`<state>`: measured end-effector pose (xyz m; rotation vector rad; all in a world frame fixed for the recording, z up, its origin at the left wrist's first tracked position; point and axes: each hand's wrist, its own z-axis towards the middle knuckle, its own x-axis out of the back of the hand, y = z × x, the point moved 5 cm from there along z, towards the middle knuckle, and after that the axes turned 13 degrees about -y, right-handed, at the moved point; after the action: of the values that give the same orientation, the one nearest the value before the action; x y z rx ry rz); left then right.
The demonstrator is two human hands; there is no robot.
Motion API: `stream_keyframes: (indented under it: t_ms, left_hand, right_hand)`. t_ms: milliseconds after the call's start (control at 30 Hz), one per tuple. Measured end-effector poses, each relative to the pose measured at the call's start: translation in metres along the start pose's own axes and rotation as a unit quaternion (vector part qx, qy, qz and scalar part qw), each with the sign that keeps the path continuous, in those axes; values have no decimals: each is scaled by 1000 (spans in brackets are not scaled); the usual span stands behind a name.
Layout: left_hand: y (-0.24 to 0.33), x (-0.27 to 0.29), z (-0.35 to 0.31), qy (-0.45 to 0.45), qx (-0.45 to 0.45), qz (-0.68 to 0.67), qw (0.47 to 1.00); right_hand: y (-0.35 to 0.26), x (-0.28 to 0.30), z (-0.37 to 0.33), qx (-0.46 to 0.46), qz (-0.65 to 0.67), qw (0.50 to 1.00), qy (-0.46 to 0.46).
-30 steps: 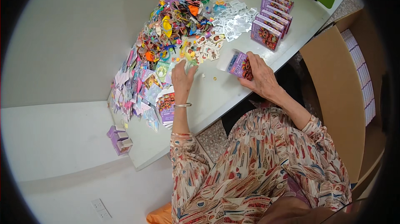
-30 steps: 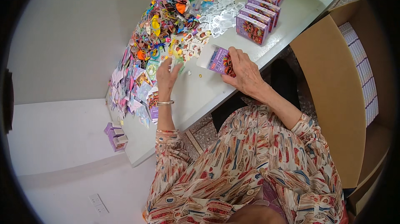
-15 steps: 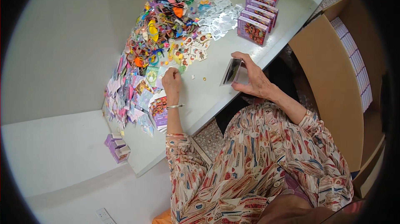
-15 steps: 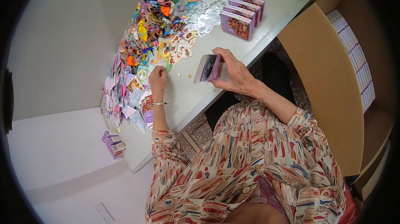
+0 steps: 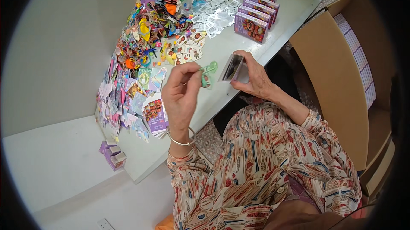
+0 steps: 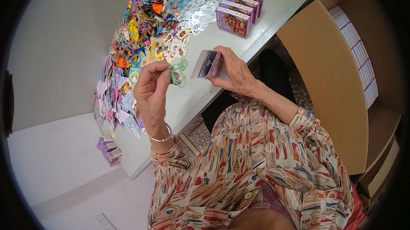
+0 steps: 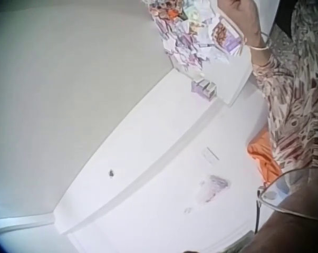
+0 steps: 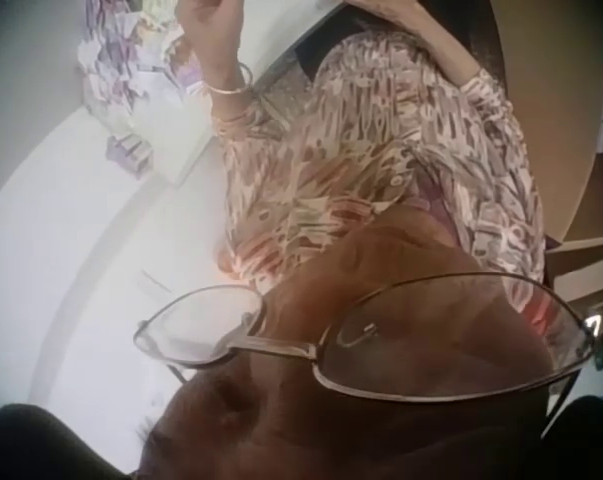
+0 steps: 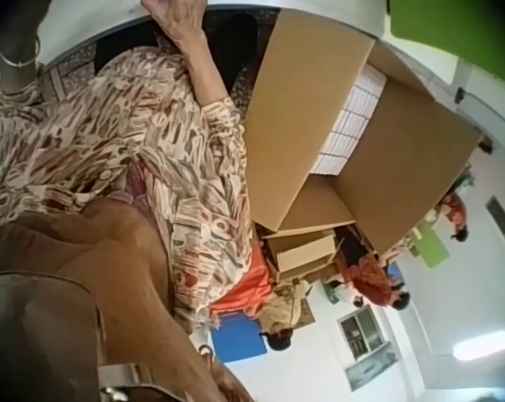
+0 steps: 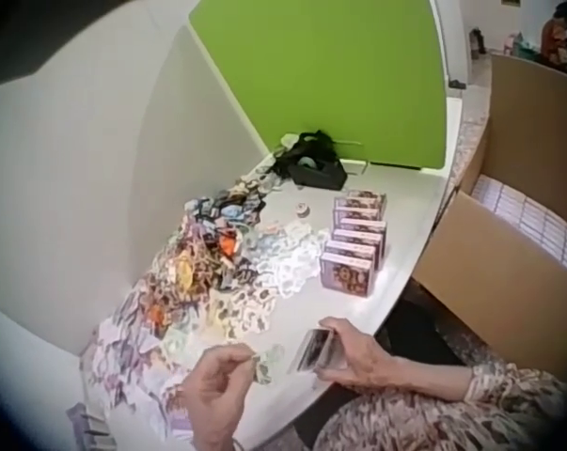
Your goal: The person is packaging small colorful toys into small boxes and stacking them.
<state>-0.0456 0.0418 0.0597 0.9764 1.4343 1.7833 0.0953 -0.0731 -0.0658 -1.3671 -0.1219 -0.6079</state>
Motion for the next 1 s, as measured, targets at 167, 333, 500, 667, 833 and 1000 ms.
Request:
stream_keyframes:
  t_ms: [167, 333, 500, 667, 833, 1000]
  left_hand:
    - [12, -19, -5, -29, -36, 59, 997]
    - [20, -26, -11, -19, -64, 65, 996]
    - [11, -34, -7, -26, -63, 79, 995]
    - [-4, -42, 4, -3, -117, 274, 955]
    - [-18, -46, 9, 18, -153, 434, 888]
    - [-20, -59, 5, -16, -161, 513, 843]
  right_hand:
    - [-2, 4, -7, 6, 0, 1000, 9]
    - [-4, 4, -9, 19, -1, 1000, 4]
    - [-1, -2, -8, -2, 5, 1000, 2]
    - [-4, -5, -5, 4, -60, 998, 31]
    - [-2, -5, -4, 6, -109, 993, 38]
    - [-7, -8, 0, 0, -118, 992, 34]
